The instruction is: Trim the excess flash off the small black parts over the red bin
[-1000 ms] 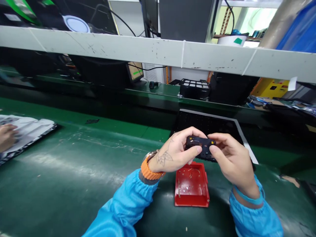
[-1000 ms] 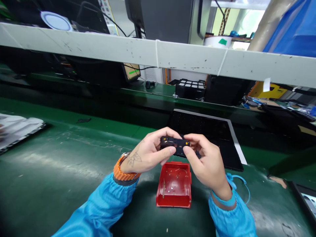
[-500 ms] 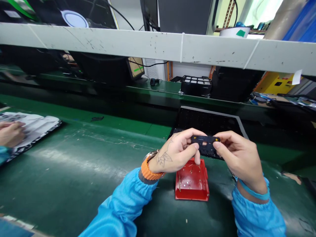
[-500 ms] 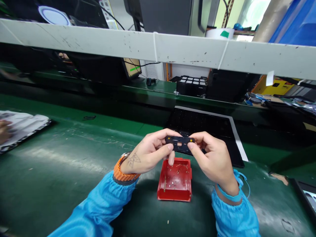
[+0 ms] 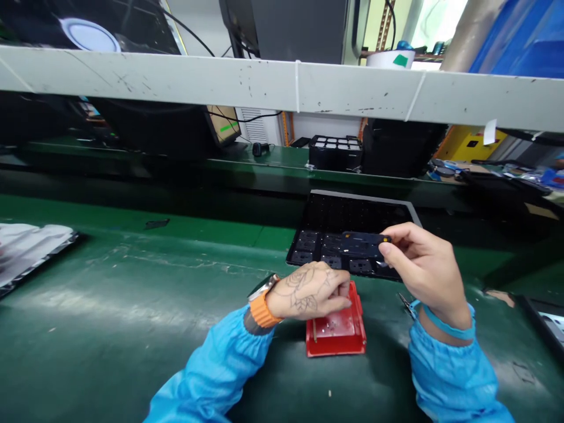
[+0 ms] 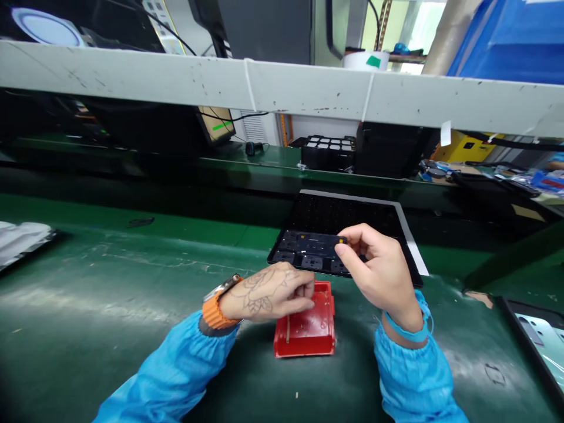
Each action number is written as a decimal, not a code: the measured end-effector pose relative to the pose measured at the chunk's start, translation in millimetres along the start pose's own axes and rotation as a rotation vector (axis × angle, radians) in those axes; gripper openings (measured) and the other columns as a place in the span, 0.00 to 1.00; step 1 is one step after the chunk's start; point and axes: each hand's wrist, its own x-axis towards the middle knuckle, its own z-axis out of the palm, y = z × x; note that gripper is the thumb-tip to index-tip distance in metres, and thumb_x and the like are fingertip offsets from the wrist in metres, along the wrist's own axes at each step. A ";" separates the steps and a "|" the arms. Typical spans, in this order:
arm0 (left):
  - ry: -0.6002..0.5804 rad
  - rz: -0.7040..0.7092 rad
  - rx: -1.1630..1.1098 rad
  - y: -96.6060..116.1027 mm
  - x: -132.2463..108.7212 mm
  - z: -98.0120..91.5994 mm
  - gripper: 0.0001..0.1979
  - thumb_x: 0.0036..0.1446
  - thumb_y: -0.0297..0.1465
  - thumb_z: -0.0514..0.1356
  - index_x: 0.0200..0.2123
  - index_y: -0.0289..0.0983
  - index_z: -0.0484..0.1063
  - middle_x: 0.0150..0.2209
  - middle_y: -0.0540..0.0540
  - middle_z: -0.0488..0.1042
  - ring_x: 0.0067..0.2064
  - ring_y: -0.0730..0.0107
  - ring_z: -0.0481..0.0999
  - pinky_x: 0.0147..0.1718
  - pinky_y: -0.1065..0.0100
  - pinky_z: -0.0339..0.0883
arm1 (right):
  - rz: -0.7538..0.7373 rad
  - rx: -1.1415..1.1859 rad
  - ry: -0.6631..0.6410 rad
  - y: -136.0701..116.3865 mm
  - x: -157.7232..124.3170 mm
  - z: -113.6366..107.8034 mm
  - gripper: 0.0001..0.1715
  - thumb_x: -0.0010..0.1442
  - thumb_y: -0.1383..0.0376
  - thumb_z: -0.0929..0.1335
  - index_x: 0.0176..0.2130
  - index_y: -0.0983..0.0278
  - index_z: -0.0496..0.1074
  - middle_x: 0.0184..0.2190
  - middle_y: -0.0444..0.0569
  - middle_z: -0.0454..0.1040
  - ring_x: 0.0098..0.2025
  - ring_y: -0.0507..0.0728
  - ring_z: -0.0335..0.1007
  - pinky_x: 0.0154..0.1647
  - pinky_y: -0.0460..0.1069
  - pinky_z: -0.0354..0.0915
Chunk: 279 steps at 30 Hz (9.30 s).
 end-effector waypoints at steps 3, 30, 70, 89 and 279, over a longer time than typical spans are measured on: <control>0.188 -0.057 -0.217 2.5 0.2 -5.2 0.13 0.63 0.39 0.61 0.31 0.36 0.70 0.24 0.51 0.72 0.24 0.75 0.69 0.24 0.73 0.59 | -0.012 0.002 -0.013 0.8 0.2 1.5 0.03 0.64 0.66 0.70 0.36 0.62 0.75 0.26 0.42 0.72 0.25 0.52 0.69 0.24 0.45 0.64; 0.517 -0.038 -0.522 5.2 0.6 -4.3 0.05 0.58 0.29 0.61 0.32 0.35 0.68 0.28 0.48 0.77 0.27 0.74 0.75 0.27 0.74 0.68 | -0.135 -0.124 -0.069 0.1 -0.5 5.3 0.03 0.65 0.69 0.69 0.37 0.61 0.74 0.30 0.42 0.74 0.29 0.52 0.71 0.31 0.47 0.66; 0.628 0.011 -0.381 10.9 -0.3 0.4 0.10 0.60 0.31 0.61 0.42 0.32 0.76 0.28 0.48 0.78 0.25 0.72 0.78 0.25 0.74 0.71 | -0.008 0.130 -0.203 -1.6 -0.5 23.5 0.06 0.66 0.67 0.68 0.38 0.64 0.77 0.23 0.41 0.74 0.22 0.50 0.72 0.23 0.43 0.68; 0.732 -0.028 -0.876 13.1 -6.0 -0.5 0.18 0.60 0.34 0.64 0.49 0.29 0.78 0.28 0.45 0.79 0.24 0.76 0.77 0.23 0.78 0.74 | -0.628 -0.206 0.084 -0.2 -0.8 45.0 0.16 0.65 0.79 0.68 0.50 0.67 0.77 0.45 0.56 0.76 0.46 0.58 0.75 0.46 0.51 0.75; 0.557 -0.072 0.243 6.1 7.6 10.1 0.08 0.59 0.28 0.56 0.27 0.37 0.66 0.19 0.53 0.66 0.21 0.73 0.63 0.25 0.67 0.53 | -0.045 -0.235 -0.241 4.1 4.8 36.1 0.09 0.60 0.70 0.66 0.34 0.62 0.77 0.28 0.45 0.78 0.28 0.55 0.73 0.29 0.48 0.64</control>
